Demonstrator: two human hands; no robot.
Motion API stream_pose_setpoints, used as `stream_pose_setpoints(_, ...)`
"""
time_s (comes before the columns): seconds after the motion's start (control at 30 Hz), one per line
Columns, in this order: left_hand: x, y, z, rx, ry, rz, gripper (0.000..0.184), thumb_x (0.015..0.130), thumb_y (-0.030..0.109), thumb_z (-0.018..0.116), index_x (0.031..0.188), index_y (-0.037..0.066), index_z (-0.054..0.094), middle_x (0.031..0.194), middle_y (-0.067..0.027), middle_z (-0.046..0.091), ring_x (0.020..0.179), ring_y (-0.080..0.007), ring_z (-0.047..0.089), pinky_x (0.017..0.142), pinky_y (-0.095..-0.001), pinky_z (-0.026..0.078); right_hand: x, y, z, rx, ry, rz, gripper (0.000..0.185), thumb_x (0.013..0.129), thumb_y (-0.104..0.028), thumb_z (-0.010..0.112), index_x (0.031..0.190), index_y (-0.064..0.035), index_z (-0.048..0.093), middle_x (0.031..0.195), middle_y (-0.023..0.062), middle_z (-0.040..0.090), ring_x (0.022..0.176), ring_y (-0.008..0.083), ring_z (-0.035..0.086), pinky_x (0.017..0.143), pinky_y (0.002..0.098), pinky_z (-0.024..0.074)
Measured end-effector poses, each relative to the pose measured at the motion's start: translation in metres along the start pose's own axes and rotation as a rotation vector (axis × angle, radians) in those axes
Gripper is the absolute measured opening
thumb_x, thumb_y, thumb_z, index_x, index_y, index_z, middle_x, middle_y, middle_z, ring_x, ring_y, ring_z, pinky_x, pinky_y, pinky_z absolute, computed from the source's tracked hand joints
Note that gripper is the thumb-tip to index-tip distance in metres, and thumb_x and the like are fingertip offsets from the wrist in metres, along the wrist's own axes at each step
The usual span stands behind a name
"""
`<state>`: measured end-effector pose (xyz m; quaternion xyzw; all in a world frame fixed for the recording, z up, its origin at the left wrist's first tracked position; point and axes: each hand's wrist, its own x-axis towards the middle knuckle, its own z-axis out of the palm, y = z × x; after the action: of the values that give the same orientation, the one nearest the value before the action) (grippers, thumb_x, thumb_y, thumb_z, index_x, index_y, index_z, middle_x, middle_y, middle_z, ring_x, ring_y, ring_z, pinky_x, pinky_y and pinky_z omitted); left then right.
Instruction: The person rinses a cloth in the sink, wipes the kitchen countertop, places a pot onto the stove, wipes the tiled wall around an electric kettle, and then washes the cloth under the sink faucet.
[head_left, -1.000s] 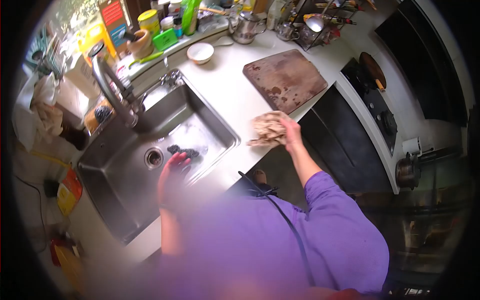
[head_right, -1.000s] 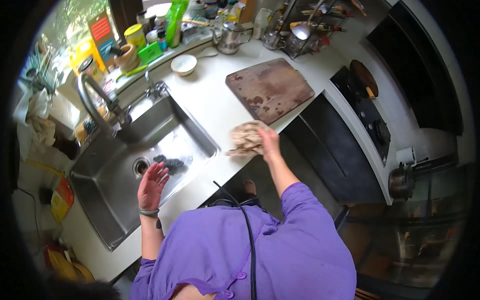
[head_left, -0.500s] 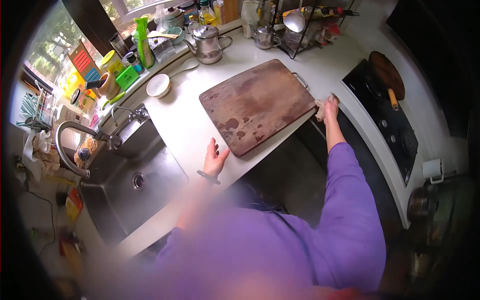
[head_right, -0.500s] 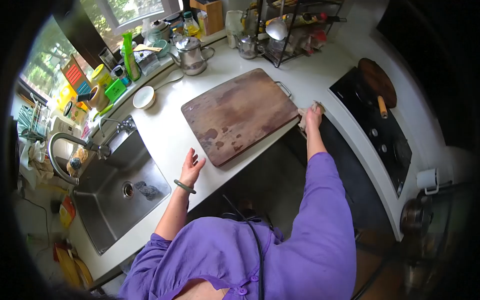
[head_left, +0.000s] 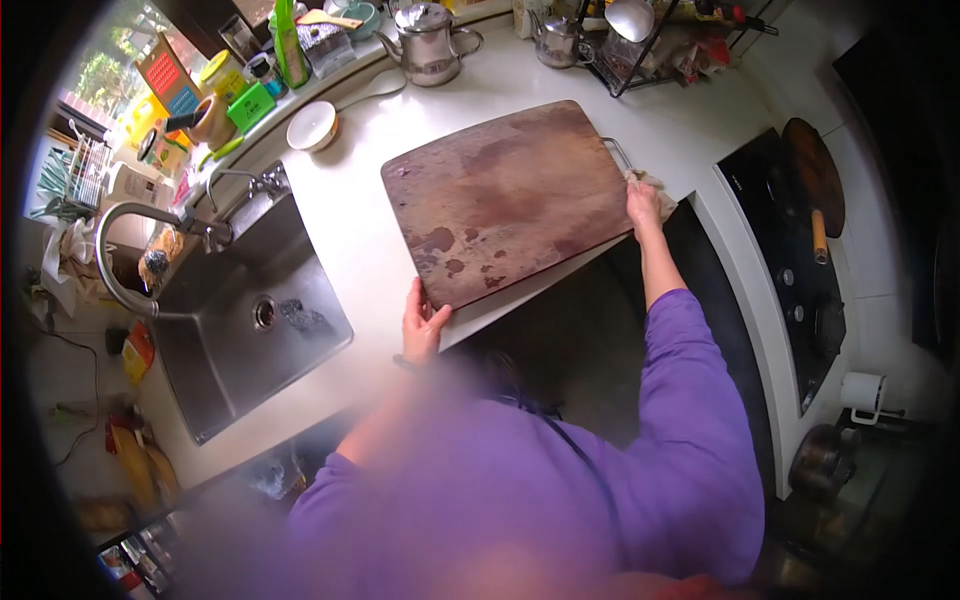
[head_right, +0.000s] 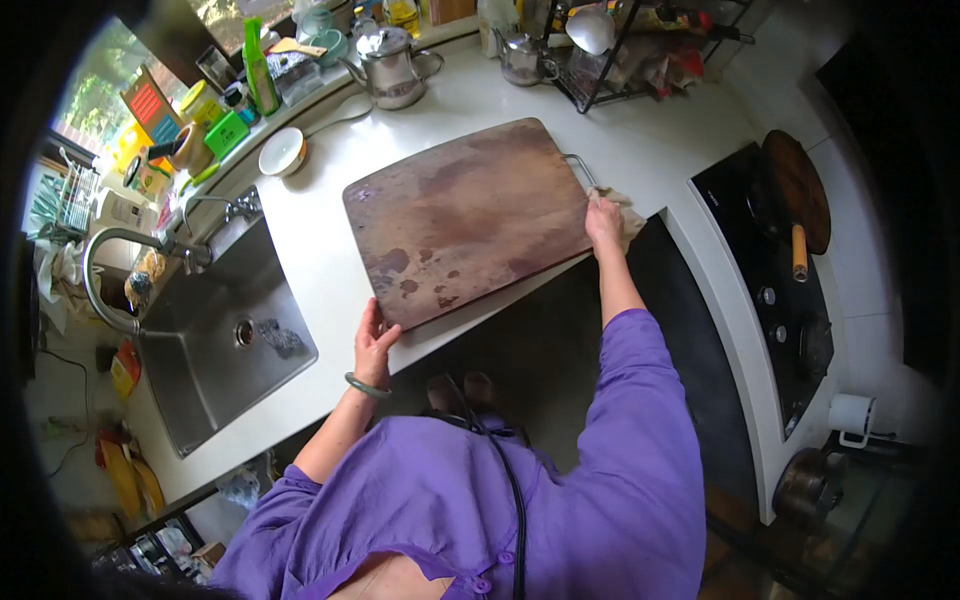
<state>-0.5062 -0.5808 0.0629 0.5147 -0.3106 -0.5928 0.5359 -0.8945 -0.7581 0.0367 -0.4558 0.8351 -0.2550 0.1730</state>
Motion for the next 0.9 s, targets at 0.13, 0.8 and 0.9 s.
stream_pose_setpoints(0.13,-0.029,-0.001,-0.031,-0.021,0.046,0.013,0.072,0.074,-0.002,0.058,0.136,-0.002,0.022,0.139,-0.0142,0.030,0.128,-0.0233,0.029,0.105,-0.0330,0.022,-0.032,-0.008,0.018,0.159,-0.094,-0.047,0.031,0.083,-0.028,0.045,0.099,-0.0051,0.058,0.099,0.0223,0.058,0.096,0.0387,0.053,0.080,0.0431,0.0415)
stream_pose_setpoints(0.8,-0.022,-0.032,-0.004,0.537,0.678,0.060,0.063,0.079,0.004,0.059,0.133,-0.006,0.027,0.135,-0.0168,0.034,0.124,-0.0222,0.034,0.102,-0.0320,0.027,0.178,-0.080,0.079,-0.280,0.017,-0.910,0.055,0.083,-0.034,0.049,0.124,-0.0001,0.037,0.120,0.0238,0.043,0.111,0.0375,0.040,0.095,0.0455,0.0297)
stream_pose_setpoints(0.9,-0.020,-0.028,0.004,0.497,0.757,0.043,0.064,0.078,0.004,0.060,0.132,-0.006,0.028,0.135,-0.0180,0.033,0.125,-0.0233,0.033,0.104,-0.0327,0.025,0.209,-0.110,0.102,-0.216,-0.057,-0.844,0.052,0.082,-0.034,0.052,0.120,-0.0004,0.040,0.112,0.0240,0.047,0.106,0.0378,0.044,0.089,0.0453,0.0349)
